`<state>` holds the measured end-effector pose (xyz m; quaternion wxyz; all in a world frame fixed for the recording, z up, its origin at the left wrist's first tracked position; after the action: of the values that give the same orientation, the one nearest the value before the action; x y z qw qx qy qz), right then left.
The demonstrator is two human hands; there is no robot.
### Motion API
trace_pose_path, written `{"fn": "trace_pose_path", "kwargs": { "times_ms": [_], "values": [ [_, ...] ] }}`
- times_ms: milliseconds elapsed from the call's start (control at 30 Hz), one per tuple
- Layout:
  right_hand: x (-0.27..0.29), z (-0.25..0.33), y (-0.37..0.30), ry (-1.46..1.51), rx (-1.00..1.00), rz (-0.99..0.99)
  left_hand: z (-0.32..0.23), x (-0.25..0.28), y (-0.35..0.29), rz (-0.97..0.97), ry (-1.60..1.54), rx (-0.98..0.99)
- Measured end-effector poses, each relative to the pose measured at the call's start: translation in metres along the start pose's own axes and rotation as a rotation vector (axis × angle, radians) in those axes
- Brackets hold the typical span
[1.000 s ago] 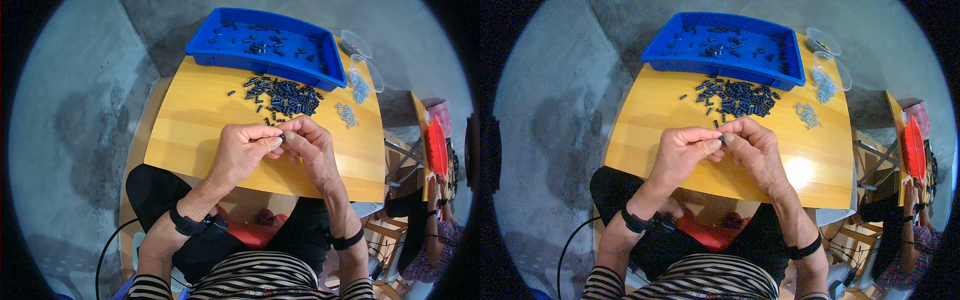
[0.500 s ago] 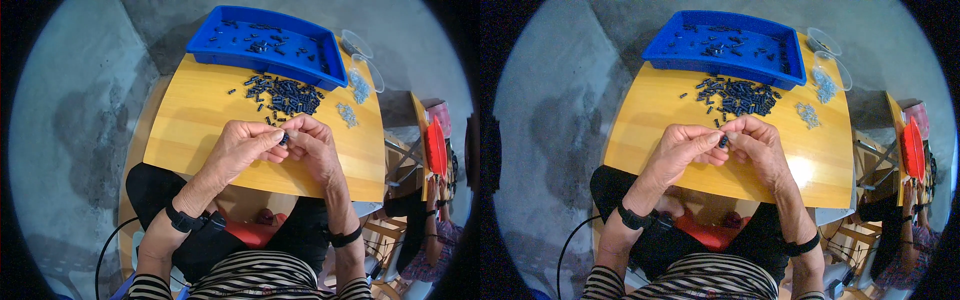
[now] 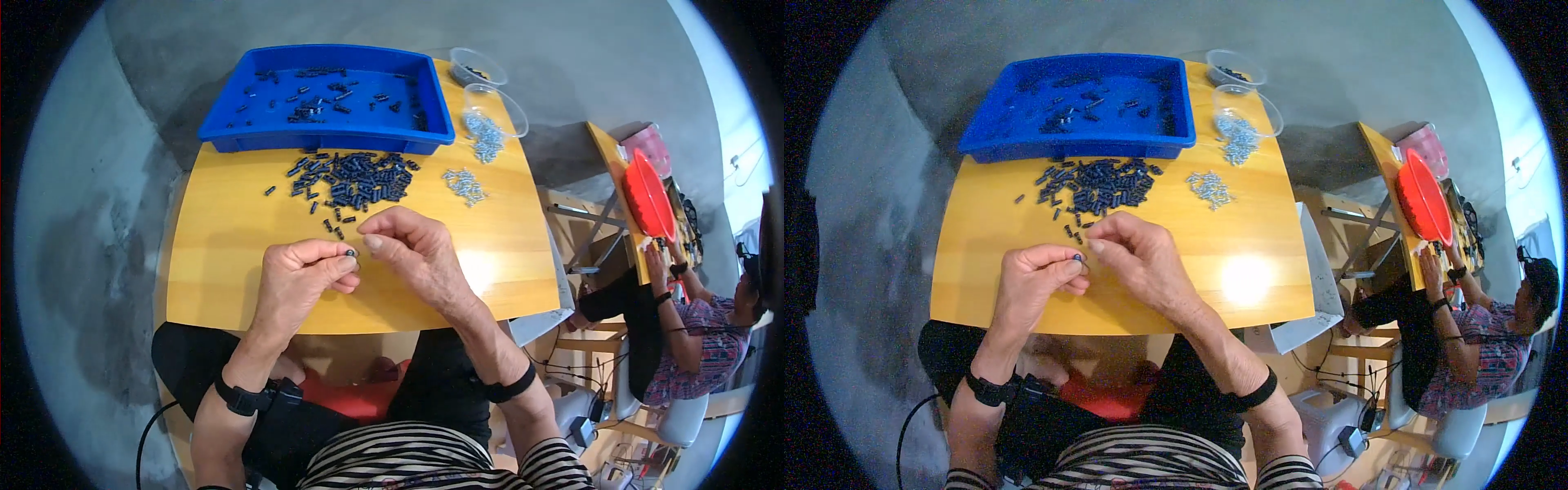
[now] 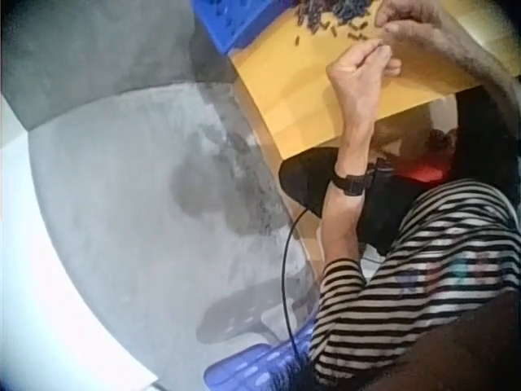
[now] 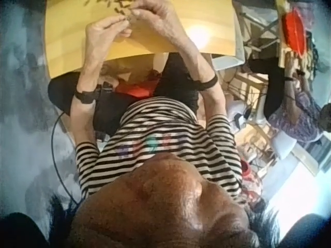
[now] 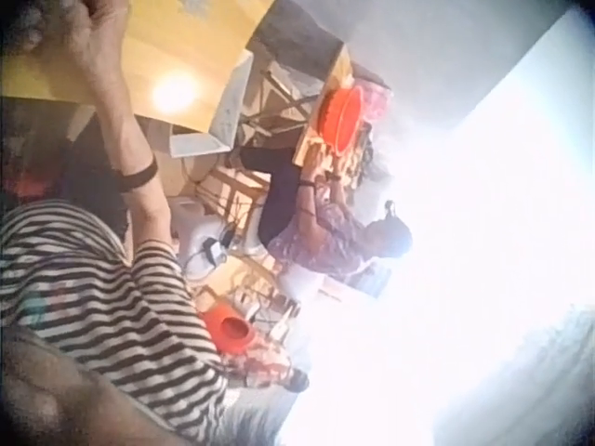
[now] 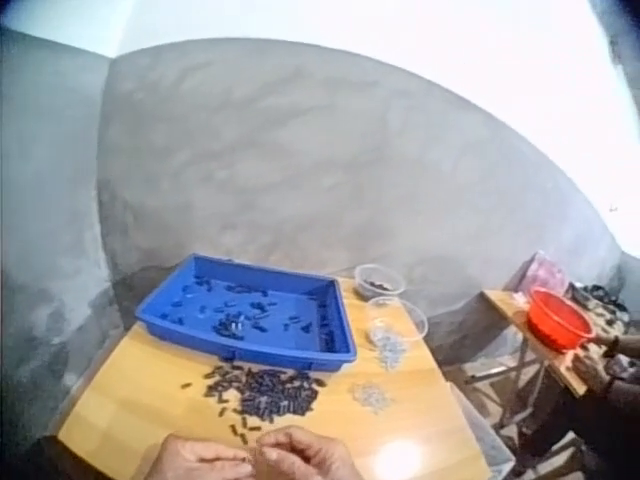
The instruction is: Assembling small black plastic tubes with white caps at a workshop table.
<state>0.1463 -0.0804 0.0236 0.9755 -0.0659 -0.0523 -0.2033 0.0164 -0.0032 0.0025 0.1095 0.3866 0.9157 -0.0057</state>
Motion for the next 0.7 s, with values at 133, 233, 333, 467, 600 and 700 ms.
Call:
{"fn": "trace_pose_path", "kwargs": {
  "times_ms": [133,233,333,467,600,700],
  "values": [
    [0.057,-0.003,-0.013,-0.133,0.010,-0.228,0.002,0.003,-0.001,-0.028,0.023,-0.042],
    [0.128,-0.015,-0.020,-0.135,0.019,-0.449,0.003,-0.002,-0.001,-0.014,0.038,-0.058],
    [0.180,-0.029,-0.023,-0.099,-0.039,-0.571,0.006,-0.004,-0.002,-0.007,0.039,-0.067],
    [0.206,-0.044,-0.017,-0.371,-0.048,-0.690,0.008,-0.003,-0.003,-0.021,0.052,-0.090],
    [0.202,-0.048,-0.003,-0.486,-0.016,-0.677,0.014,-0.002,0.000,-0.047,0.043,-0.078],
    [0.209,-0.044,0.002,-0.529,0.038,-0.653,0.008,-0.006,0.001,-0.036,0.033,-0.081]
  ]
}}
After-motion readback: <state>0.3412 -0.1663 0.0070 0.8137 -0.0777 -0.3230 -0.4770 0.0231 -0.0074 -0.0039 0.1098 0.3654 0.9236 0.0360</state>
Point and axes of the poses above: each hand's wrist, its own y-axis towards the middle knuckle, its own x-axis out of the back of the hand, z = x × y, the point moved 7 cm from there along y, towards the middle knuckle, and after that the axes turned 12 degrees about -x, right-handed, at the moved point
